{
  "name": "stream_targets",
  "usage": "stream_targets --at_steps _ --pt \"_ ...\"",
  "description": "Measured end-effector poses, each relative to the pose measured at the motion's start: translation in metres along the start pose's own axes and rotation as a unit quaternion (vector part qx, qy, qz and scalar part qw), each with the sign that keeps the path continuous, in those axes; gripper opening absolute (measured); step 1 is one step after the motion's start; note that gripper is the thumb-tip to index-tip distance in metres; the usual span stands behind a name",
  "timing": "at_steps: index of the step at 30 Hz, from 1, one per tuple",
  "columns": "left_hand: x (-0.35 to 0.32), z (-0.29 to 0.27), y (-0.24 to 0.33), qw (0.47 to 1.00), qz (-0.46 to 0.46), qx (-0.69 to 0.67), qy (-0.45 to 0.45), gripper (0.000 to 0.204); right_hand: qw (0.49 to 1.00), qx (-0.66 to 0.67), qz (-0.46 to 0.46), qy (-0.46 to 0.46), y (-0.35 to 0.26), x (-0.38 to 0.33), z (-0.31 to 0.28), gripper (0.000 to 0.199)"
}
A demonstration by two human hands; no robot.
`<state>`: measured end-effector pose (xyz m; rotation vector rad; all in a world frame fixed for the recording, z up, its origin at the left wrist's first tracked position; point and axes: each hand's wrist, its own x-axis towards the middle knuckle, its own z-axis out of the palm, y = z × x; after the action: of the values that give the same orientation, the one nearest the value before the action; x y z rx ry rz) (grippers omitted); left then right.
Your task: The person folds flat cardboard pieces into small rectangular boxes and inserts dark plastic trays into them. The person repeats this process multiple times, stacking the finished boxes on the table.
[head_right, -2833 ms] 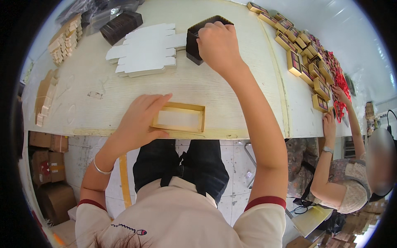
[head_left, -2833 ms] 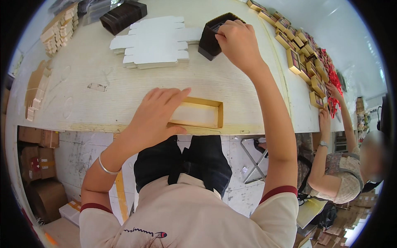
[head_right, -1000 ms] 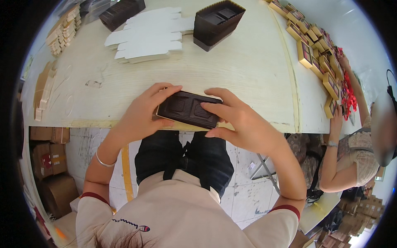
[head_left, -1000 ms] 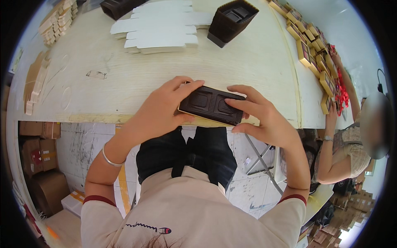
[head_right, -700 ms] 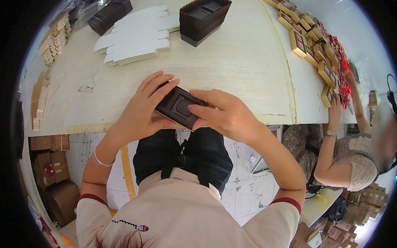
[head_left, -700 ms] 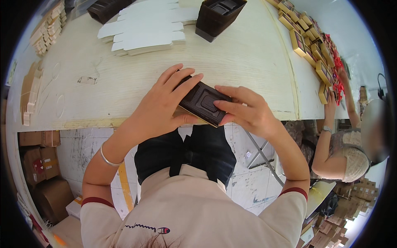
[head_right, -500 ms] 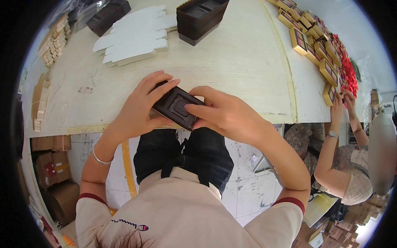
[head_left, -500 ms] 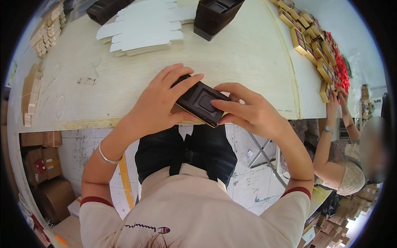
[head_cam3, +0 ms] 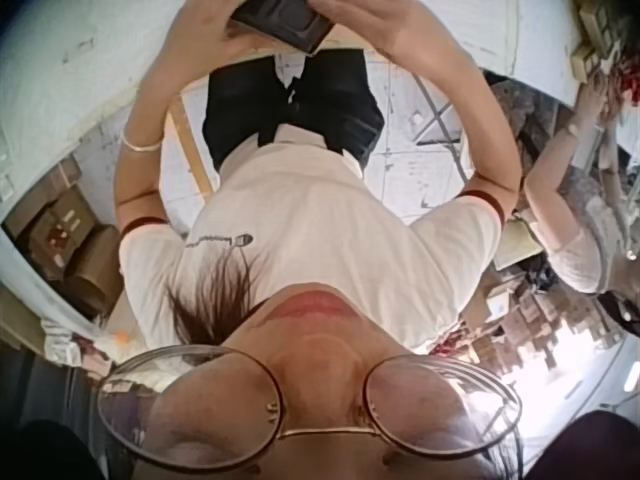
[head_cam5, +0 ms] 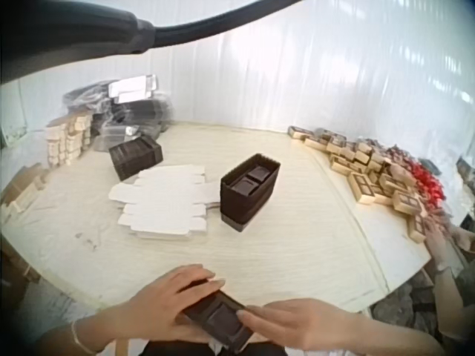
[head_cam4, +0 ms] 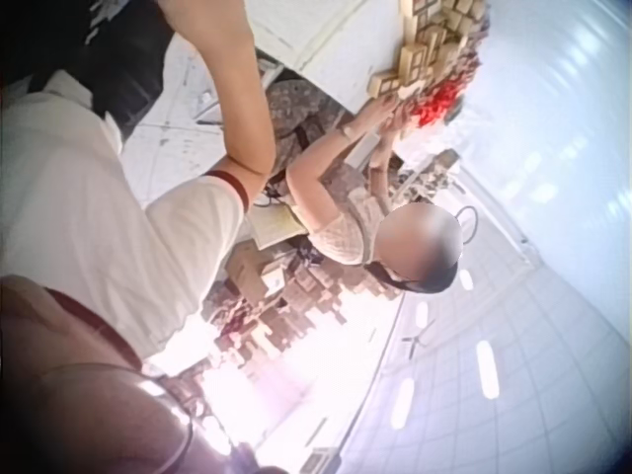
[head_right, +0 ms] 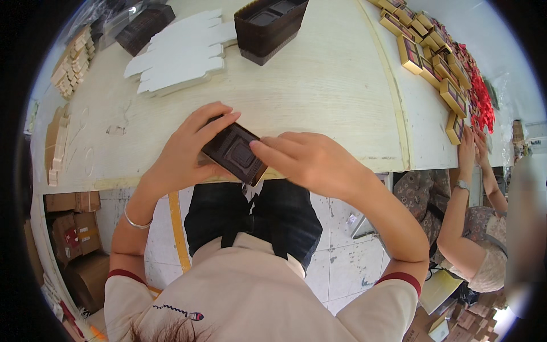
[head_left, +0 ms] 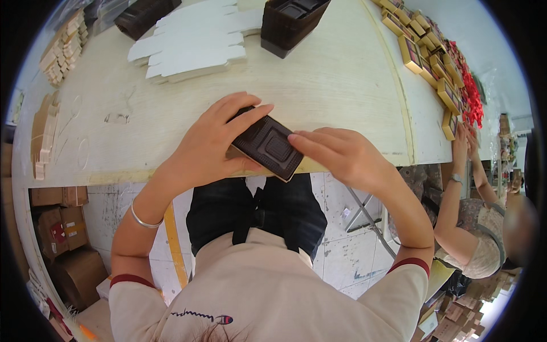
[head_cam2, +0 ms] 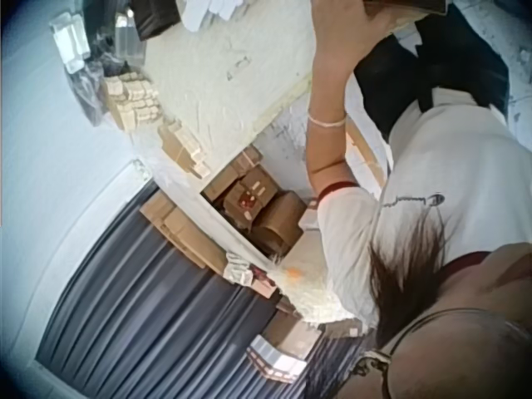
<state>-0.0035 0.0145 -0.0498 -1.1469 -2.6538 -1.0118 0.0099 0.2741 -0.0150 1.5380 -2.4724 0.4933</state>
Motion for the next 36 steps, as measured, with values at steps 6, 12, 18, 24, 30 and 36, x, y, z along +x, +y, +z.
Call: stream_targets --at_steps 6,12,18,24,30,36 --pt "0.001 -0.003 -0.003 1.000 0.003 -0.003 -0.009 0.081 0.999 0.000 0.023 -0.044 -0.005 0.011 -0.005 0.040" --pt "-0.006 0.010 0.012 0.988 0.009 0.149 0.046 0.076 0.994 0.001 0.071 0.078 -0.032 -0.004 0.025 0.034" --pt "-0.009 0.012 0.014 0.987 -0.007 0.162 0.010 0.066 0.981 0.086 0.126 0.123 -0.024 -0.013 0.045 0.046" --pt "-0.004 0.015 0.024 0.980 -0.005 0.198 -0.013 0.069 0.977 0.008 0.204 0.067 -0.032 -0.006 0.042 0.056" --pt "-0.006 -0.009 0.009 0.996 -0.013 0.081 0.017 0.086 0.970 0.064 0.230 0.047 -0.019 -0.024 0.024 0.052" --pt "0.004 -0.067 -0.061 0.956 -0.099 0.241 0.135 0.046 0.926 -0.065 0.345 0.137 0.076 -0.091 -0.060 0.040"
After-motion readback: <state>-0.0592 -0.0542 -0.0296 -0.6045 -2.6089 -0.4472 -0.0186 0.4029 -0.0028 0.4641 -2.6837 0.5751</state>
